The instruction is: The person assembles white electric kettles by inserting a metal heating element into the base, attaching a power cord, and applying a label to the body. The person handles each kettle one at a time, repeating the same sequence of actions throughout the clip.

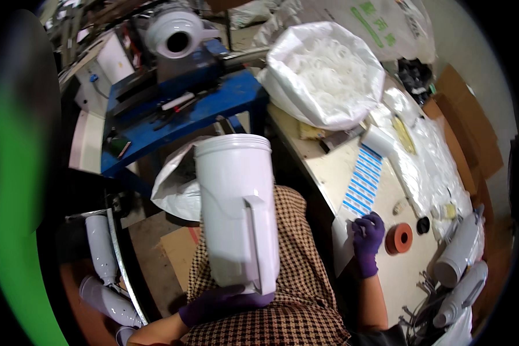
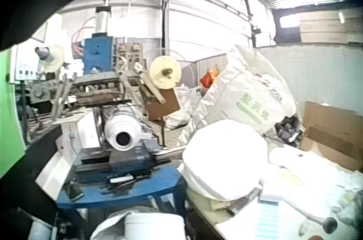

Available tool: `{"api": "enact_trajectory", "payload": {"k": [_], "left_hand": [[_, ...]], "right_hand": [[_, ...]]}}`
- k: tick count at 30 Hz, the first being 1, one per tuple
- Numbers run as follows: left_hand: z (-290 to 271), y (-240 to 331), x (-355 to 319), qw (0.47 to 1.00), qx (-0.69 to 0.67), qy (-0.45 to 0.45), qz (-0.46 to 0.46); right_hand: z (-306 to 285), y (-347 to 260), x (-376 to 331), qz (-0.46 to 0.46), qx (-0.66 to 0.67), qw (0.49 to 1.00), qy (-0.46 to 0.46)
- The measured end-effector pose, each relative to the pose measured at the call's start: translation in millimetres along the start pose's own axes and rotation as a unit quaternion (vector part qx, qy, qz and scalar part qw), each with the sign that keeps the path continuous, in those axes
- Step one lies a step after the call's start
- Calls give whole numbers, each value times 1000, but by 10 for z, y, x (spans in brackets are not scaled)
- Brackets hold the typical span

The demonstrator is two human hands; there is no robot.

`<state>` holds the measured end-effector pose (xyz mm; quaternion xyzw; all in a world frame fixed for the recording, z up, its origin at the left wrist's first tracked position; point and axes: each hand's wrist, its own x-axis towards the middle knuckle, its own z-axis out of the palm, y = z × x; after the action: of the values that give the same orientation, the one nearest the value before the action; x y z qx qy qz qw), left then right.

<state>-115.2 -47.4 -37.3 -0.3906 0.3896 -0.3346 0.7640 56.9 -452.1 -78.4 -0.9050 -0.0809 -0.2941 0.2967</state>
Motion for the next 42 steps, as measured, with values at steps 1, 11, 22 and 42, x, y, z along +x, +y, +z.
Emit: {"api": "enact_trajectory", "payload": {"k": [1,11,22,42], "left_hand": [[-9,66,25,999,50,-6,0],[-130,308,206,987,-134,20,-82],[-102,252,-255,911,314,-249,102],[699,-284,-1438,191,404,-151,882]], "right_hand": [[-32,-185,92,-3,-18,998,52],[714,-2072,1796,-102,344,873,-331],[1194,-2068,1746,-147,280,933,-171],[933,-2395,1883,-350,150,920,94]]}}
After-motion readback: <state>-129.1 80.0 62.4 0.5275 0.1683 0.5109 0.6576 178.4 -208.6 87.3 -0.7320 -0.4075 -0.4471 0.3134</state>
